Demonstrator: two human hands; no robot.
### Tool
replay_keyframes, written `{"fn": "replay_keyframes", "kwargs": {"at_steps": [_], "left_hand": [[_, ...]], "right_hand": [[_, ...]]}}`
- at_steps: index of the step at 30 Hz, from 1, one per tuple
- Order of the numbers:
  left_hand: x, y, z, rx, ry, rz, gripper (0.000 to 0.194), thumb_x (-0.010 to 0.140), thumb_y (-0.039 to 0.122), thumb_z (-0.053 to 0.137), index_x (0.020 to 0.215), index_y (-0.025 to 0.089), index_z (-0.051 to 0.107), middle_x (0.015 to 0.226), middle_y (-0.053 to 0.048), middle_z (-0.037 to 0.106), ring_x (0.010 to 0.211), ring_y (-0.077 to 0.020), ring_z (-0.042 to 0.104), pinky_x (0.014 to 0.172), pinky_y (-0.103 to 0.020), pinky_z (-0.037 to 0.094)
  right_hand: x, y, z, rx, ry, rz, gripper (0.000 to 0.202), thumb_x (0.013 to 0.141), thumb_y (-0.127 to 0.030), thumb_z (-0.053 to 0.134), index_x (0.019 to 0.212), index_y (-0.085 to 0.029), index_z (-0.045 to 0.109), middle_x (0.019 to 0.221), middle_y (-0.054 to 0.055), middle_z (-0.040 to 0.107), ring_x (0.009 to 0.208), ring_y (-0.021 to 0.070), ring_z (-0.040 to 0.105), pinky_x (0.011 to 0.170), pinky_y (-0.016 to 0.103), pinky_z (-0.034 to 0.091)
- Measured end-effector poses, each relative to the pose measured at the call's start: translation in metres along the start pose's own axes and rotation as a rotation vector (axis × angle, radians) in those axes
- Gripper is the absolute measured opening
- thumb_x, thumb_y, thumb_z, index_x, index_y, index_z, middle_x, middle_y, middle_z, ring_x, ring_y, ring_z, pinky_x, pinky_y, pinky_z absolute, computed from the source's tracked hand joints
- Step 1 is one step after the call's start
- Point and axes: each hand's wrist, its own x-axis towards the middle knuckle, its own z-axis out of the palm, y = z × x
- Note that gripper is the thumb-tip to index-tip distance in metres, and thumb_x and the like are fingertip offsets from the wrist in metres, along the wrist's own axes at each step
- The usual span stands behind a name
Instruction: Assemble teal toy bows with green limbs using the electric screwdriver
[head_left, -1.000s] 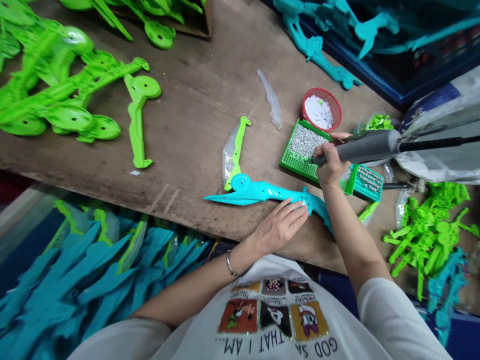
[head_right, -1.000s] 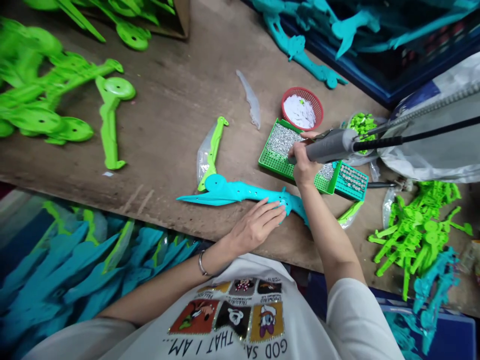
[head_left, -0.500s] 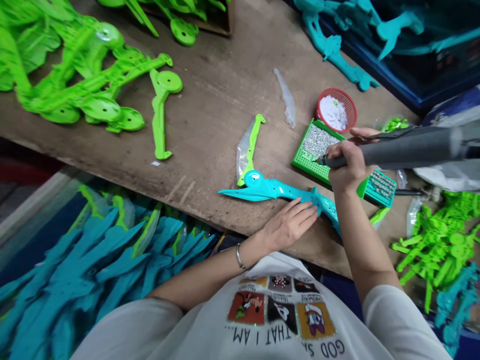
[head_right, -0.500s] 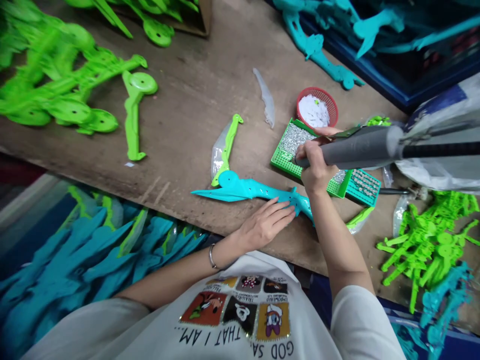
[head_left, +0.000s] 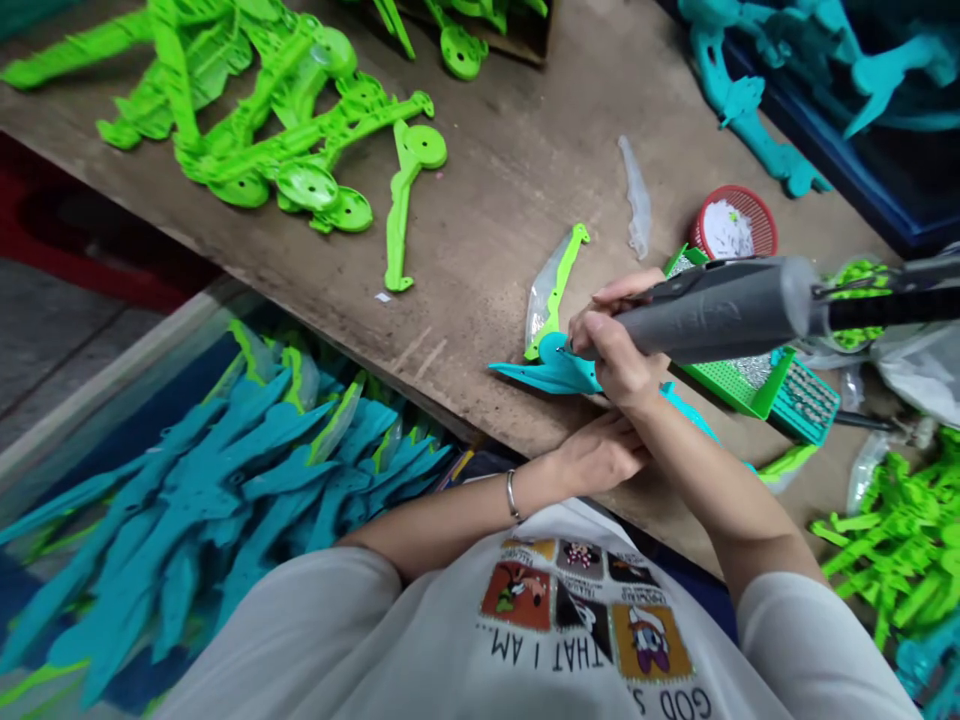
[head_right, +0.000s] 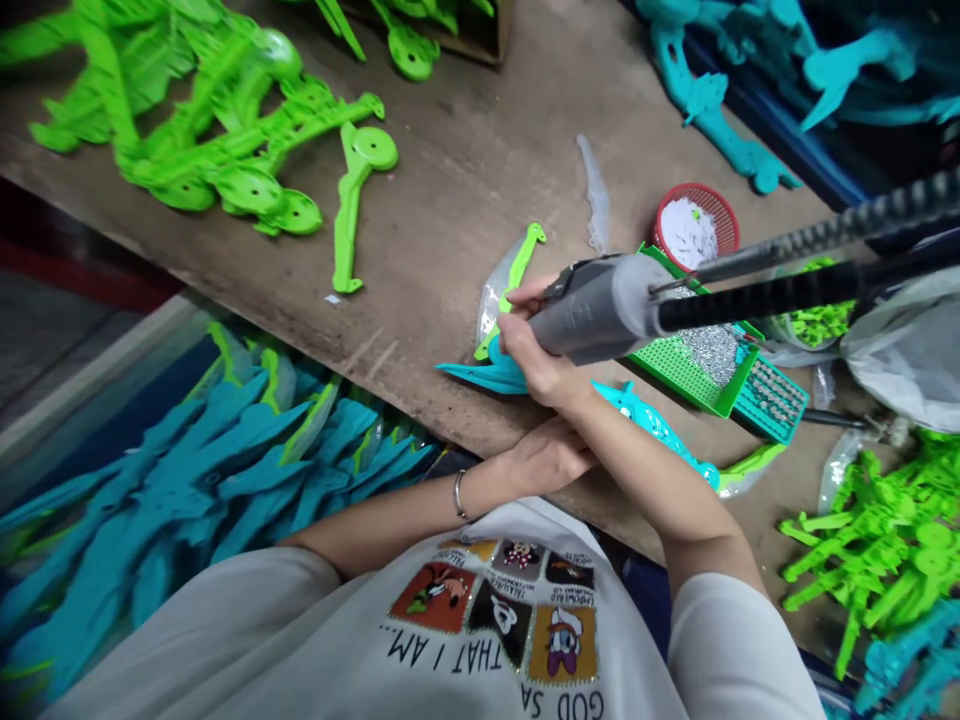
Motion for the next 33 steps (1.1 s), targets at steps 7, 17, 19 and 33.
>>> {"fn": "replay_keyframes", "kwargs": {"at_steps": [7,17,19,33], "left_hand": [[0.003,0.000,-0.008,-0.022,0.052,0.001,0.026,0.096,0.011,0.061,0.118,0.010,0.074,0.115,-0.013,0.076,0.122,-0.0286,0.066,0.106,-0.044,0.057],[0.006,-0.002,-0.010,-0.071,0.062,-0.017,0.029,0.103,0.014,0.054,0.127,0.013,0.070,0.132,-0.013,0.073,0.137,-0.0260,0.059,0.123,-0.049,0.047],[0.004,-0.002,-0.008,-0.060,0.097,0.004,0.034,0.104,0.014,0.051,0.135,0.013,0.066,0.142,-0.013,0.068,0.143,-0.0256,0.055,0.125,-0.050,0.044],[-0.013,-0.035,-0.079,0.261,0.007,-0.370,0.062,0.096,0.033,0.064,0.153,0.013,0.050,0.152,-0.021,0.058,0.146,-0.0413,0.049,0.123,-0.068,0.030]], "right_hand": [[0.011,-0.001,-0.005,-0.107,-0.340,0.102,0.026,0.091,-0.046,0.069,0.081,-0.023,0.061,0.065,-0.004,0.056,0.056,0.0119,0.052,0.057,0.031,0.046],[0.010,-0.019,-0.029,-0.027,0.029,-0.001,0.027,0.088,-0.047,0.076,0.101,-0.028,0.062,0.058,-0.009,0.052,0.045,0.0116,0.050,0.052,0.030,0.047],[0.004,-0.035,-0.055,-0.138,0.205,-0.035,0.028,0.087,-0.044,0.078,0.104,-0.029,0.063,0.057,-0.010,0.053,0.045,0.0113,0.051,0.053,0.030,0.048],[-0.062,-0.055,-0.186,-0.443,0.461,0.022,0.034,0.078,-0.040,0.081,0.105,-0.028,0.065,0.076,-0.003,0.060,0.071,0.0188,0.067,0.069,0.036,0.057]]}}
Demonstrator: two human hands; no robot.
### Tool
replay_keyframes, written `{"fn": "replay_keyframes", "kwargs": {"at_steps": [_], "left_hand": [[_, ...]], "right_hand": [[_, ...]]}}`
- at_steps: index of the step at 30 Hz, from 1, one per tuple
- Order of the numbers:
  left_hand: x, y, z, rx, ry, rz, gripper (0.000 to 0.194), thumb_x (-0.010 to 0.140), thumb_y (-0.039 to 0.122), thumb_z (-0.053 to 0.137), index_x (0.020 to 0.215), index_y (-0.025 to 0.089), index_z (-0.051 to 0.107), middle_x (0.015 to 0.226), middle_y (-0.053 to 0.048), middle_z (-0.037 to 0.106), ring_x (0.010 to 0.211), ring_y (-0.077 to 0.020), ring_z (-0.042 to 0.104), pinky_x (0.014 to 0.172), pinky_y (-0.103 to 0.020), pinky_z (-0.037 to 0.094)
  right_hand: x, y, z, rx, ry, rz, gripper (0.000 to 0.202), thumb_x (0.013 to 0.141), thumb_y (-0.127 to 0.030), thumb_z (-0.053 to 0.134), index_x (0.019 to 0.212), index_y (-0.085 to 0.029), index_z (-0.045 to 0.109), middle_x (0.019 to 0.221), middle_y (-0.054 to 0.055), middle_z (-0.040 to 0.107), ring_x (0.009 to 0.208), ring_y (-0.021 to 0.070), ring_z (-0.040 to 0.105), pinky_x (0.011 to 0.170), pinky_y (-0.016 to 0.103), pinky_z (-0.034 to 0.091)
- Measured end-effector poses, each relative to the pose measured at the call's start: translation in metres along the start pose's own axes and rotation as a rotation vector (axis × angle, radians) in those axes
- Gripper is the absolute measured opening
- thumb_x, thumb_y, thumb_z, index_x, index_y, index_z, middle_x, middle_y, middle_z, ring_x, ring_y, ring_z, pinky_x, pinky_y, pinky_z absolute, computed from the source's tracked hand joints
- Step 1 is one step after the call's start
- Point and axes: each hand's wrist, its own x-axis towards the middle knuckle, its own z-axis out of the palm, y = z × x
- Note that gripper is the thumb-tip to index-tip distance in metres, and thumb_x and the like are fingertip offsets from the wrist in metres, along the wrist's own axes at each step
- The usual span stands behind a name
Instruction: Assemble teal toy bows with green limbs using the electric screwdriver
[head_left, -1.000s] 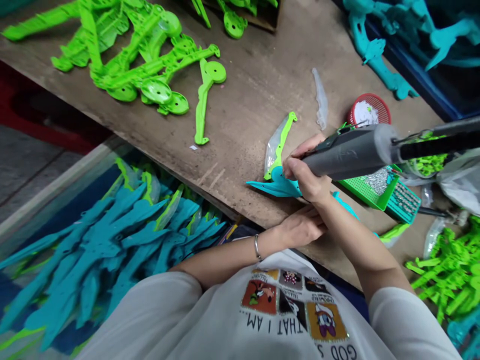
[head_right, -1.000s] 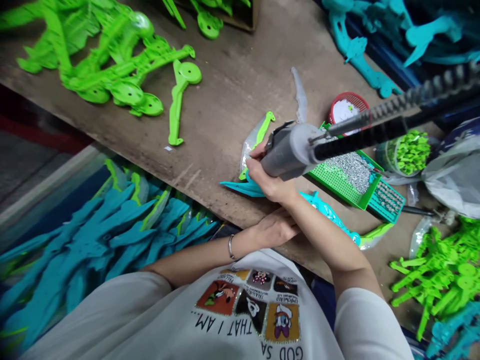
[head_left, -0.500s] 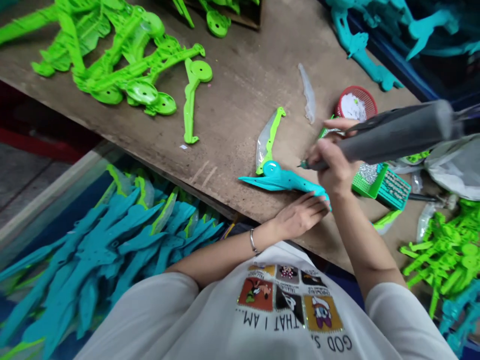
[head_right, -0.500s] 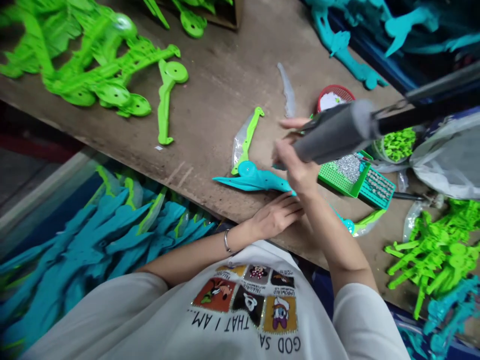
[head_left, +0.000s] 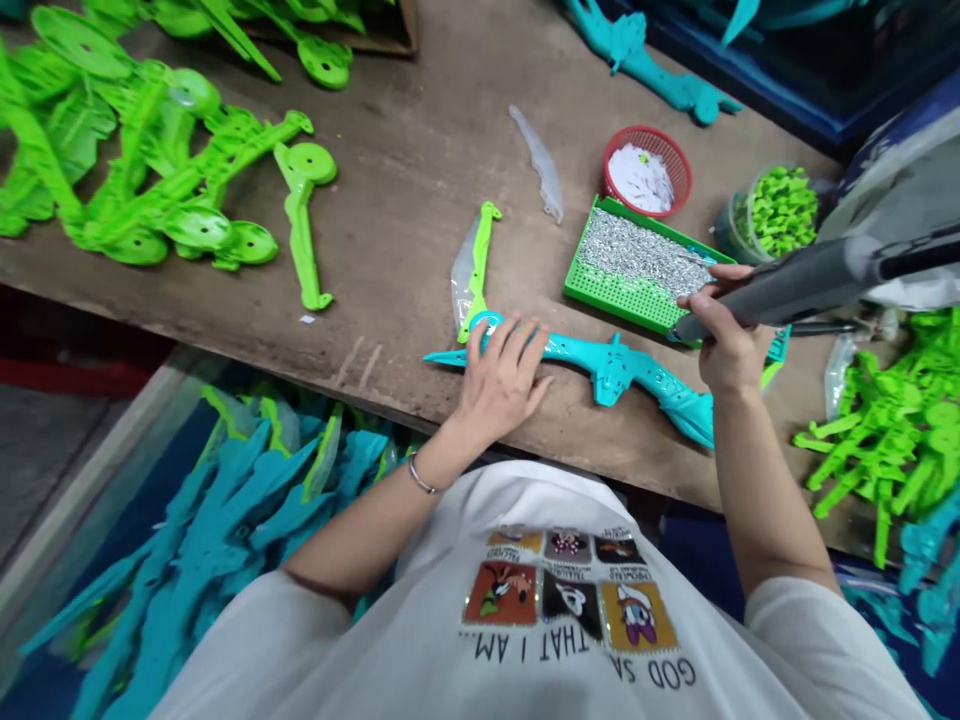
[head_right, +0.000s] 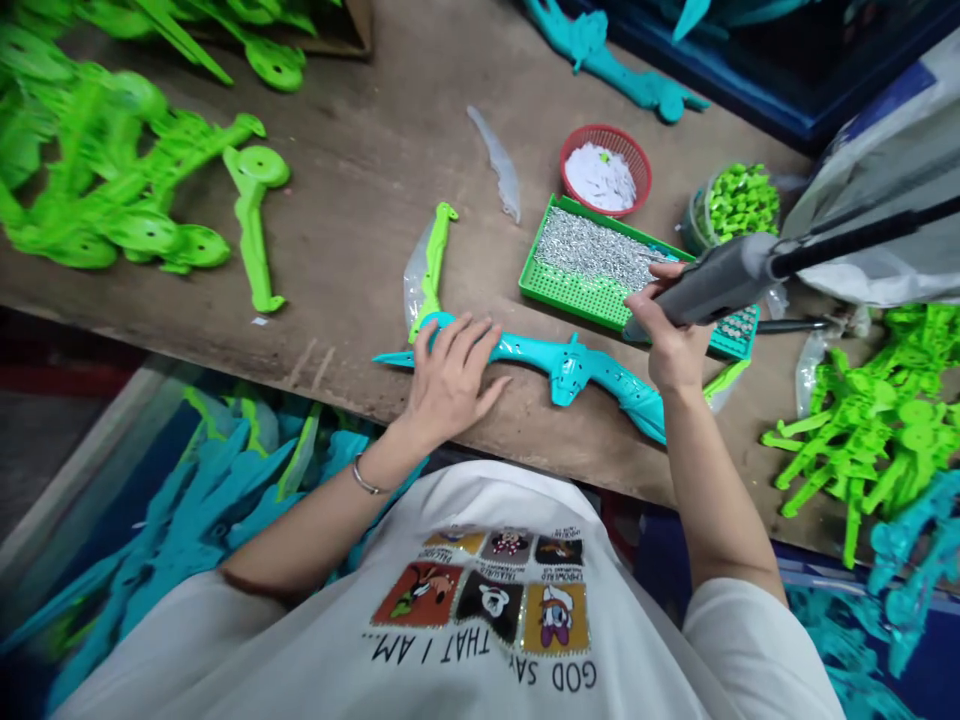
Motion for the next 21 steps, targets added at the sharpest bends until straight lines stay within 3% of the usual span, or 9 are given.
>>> {"fn": "replay_keyframes", "kwargs": {"at_steps": [4,7,9,10,12,15,18,21], "left_hand": [[0.010,-0.011,0.004,0.052,-0.065,0.052,0.057,0.099,0.028,0.056,0.154,0.015,0.050,0.150,-0.022,0.059,0.145,-0.0400,0.050,0.123,-0.069,0.027],[0.015,-0.017,0.011,0.084,-0.062,0.093,0.049,0.102,0.026,0.050,0.148,0.014,0.057,0.142,-0.022,0.065,0.133,-0.0377,0.059,0.117,-0.065,0.036],[0.019,-0.019,0.011,0.102,-0.072,0.123,0.045,0.102,0.027,0.049,0.144,0.012,0.061,0.136,-0.023,0.068,0.124,-0.0367,0.064,0.110,-0.062,0.043],[0.021,-0.020,0.008,0.114,-0.080,0.141,0.045,0.102,0.027,0.048,0.142,0.012,0.062,0.133,-0.023,0.069,0.120,-0.0364,0.065,0.107,-0.060,0.045],[0.025,-0.019,-0.001,0.151,-0.091,0.187,0.044,0.102,0.028,0.048,0.141,0.011,0.063,0.126,-0.023,0.071,0.112,-0.0358,0.067,0.100,-0.057,0.049],[0.034,-0.015,-0.022,0.223,-0.099,0.283,0.044,0.101,0.027,0.047,0.139,0.010,0.063,0.112,-0.022,0.073,0.100,-0.0350,0.068,0.089,-0.053,0.051],[0.045,-0.011,-0.046,0.271,-0.113,0.362,0.041,0.099,0.025,0.048,0.135,0.011,0.063,0.102,-0.020,0.073,0.092,-0.0346,0.068,0.082,-0.051,0.051],[0.059,-0.010,-0.063,0.299,-0.122,0.414,0.035,0.098,0.027,0.050,0.125,0.015,0.067,0.094,-0.017,0.072,0.088,-0.0338,0.069,0.079,-0.049,0.051]], "right_hand": [[-0.011,0.012,-0.008,-0.184,-0.046,-0.093,0.050,0.084,-0.050,0.076,0.124,-0.029,0.054,0.096,0.003,0.064,0.087,0.0229,0.068,0.077,0.040,0.059],[-0.041,0.013,-0.012,-0.357,0.122,-0.236,0.053,0.091,-0.054,0.066,0.132,-0.029,0.043,0.109,0.007,0.059,0.092,0.0231,0.067,0.079,0.041,0.058],[-0.069,0.008,-0.014,-0.433,0.226,-0.304,0.047,0.093,-0.052,0.063,0.128,-0.028,0.043,0.104,0.006,0.055,0.087,0.0221,0.065,0.077,0.041,0.057],[-0.083,0.003,-0.016,-0.471,0.211,-0.316,0.043,0.093,-0.050,0.064,0.124,-0.027,0.045,0.100,0.005,0.054,0.085,0.0222,0.064,0.077,0.042,0.057],[-0.106,-0.010,-0.025,-0.557,0.065,-0.304,0.037,0.089,-0.044,0.070,0.116,-0.026,0.052,0.098,0.005,0.057,0.089,0.0242,0.064,0.082,0.044,0.056],[-0.125,-0.031,-0.051,-0.705,-0.149,-0.253,0.043,0.084,-0.039,0.076,0.119,-0.024,0.058,0.115,0.011,0.065,0.109,0.0302,0.065,0.096,0.051,0.055],[-0.134,-0.043,-0.085,-0.913,-0.200,-0.244,0.054,0.082,-0.041,0.080,0.128,-0.022,0.059,0.128,0.015,0.067,0.122,0.0346,0.063,0.106,0.056,0.049],[-0.141,-0.041,-0.113,-1.062,-0.176,-0.286,0.045,0.085,-0.039,0.080,0.125,-0.024,0.064,0.127,0.011,0.073,0.120,0.0316,0.068,0.114,0.058,0.043]]}}
